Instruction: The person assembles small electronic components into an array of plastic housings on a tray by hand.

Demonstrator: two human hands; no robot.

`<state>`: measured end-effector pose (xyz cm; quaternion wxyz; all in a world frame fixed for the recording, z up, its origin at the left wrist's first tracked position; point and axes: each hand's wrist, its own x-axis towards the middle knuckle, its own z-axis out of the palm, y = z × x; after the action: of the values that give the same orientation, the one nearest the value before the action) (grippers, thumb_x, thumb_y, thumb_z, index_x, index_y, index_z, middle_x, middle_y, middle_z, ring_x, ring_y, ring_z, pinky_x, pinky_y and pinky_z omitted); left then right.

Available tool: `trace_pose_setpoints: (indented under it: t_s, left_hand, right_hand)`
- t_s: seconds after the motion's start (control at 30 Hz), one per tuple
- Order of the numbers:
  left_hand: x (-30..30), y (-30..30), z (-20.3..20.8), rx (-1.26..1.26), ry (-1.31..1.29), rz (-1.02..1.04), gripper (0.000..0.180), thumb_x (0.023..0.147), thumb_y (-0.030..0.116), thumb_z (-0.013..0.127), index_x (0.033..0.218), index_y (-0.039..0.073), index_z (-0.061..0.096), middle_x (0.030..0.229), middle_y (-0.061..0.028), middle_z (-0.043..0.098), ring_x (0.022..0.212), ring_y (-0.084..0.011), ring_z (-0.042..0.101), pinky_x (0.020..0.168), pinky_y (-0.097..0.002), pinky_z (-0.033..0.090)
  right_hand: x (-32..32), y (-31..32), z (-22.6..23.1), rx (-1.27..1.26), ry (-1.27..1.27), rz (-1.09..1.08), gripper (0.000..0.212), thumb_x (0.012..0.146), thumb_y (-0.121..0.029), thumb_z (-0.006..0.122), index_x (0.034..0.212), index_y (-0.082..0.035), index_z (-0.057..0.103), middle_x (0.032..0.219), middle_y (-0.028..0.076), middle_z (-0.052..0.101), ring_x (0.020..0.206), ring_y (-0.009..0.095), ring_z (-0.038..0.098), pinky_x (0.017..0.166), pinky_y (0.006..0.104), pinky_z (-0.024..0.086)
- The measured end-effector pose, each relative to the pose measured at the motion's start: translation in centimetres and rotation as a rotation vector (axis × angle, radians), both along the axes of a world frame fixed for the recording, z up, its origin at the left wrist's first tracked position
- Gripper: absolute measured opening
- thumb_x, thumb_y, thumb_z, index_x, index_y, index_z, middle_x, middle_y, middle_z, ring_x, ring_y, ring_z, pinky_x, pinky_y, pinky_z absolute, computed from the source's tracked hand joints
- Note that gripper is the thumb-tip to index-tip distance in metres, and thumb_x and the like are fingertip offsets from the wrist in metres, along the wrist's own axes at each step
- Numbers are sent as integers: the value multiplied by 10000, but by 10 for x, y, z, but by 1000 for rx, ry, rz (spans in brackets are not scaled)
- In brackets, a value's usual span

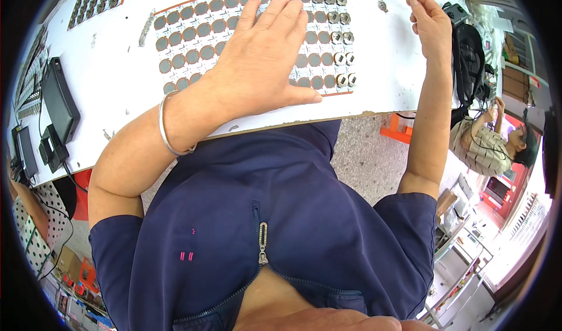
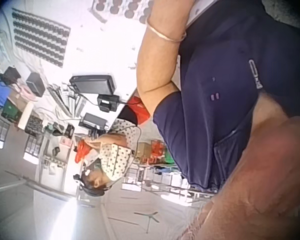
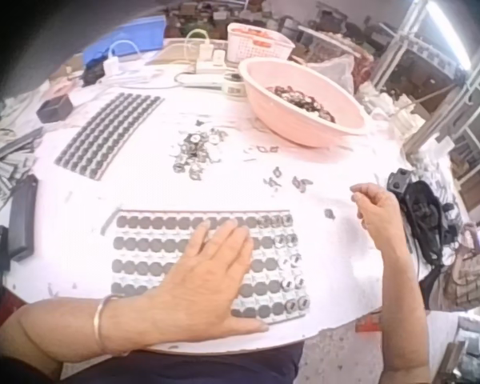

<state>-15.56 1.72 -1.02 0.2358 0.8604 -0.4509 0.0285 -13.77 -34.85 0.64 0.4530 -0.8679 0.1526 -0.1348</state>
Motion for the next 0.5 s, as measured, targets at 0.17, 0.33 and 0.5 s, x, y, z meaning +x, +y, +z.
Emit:
trace_pose_setpoints:
  t_s: [0.17, 0.33, 0.5]
  left_hand:
    - [0, 1, 2, 18, 11, 0, 1075, 697, 577, 825, 1418, -115, 429, 1511, -262, 398, 1469, -394, 300, 1215, -554, 198]
    - [0, 2, 0, 23, 6, 8, 1086, 701, 605, 811, 1423, -111, 429, 1519, -259, 392, 1474, -401, 293, 1217, -556, 189]
    - [2, 2, 3, 35, 3, -10, 1106, 709, 638, 790, 1435, -108, 416, 1524, -258, 387, 1479, -405, 283, 1220, -558, 184]
  right_hand:
    - [-10, -1, -4, -212, 170, 107, 282, 937, -172, 708, 1207, -100, 738, 945, -39, 694, 770, 24, 544, 662, 176, 449]
    - [-12, 28, -12, -391, 120, 172, 257, 925, -177, 720, 1175, -126, 755, 974, -28, 704, 793, 47, 590, 743, 219, 496]
    - [-9, 32, -14, -572, -2, 250, 227, 914, -158, 720, 1134, -111, 751, 932, 6, 715, 783, 80, 619, 739, 242, 509]
